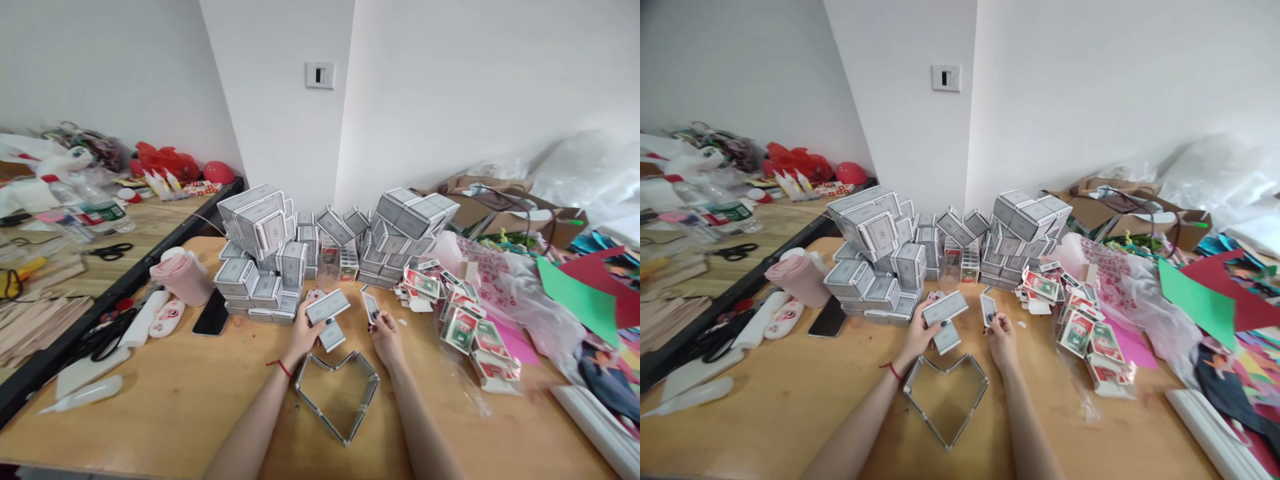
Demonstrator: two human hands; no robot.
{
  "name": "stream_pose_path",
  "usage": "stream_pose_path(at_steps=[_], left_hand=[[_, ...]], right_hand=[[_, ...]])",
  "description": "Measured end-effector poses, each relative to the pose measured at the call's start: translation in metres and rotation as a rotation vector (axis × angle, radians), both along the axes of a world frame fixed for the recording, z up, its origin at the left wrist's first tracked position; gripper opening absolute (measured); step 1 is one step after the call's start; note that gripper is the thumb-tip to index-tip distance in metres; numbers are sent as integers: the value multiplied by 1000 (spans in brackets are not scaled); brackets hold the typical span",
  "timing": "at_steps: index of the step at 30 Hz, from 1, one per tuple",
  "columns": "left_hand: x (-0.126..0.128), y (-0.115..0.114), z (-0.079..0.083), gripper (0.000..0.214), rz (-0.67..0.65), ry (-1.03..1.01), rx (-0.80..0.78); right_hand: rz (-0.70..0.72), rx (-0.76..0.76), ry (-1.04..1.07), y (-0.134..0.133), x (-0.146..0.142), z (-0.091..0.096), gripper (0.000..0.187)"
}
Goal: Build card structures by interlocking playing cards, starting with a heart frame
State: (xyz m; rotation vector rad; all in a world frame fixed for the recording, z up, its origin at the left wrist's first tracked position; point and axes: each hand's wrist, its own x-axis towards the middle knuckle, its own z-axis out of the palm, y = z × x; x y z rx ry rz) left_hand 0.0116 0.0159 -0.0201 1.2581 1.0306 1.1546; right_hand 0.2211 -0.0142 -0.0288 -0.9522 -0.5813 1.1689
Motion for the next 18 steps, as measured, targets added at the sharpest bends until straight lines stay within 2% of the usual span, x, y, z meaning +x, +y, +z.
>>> stream_pose_path(at_steps=[3,6,13,18], left_hand=[[0,0,0,69,-75,-66,-60],[1,1,-2,68,-27,-41,-41],[8,0,-2,76,94,-131,-85],[8,0,-5,72,100,-175,-76]], right_hand=[[-29,-7,-48,1,-4,2,37],[-16,-21,-75,1,-7,5,52],[137,-109,-243,-2,-5,2,38],[82,-128,-348,-7,-3,0,37]])
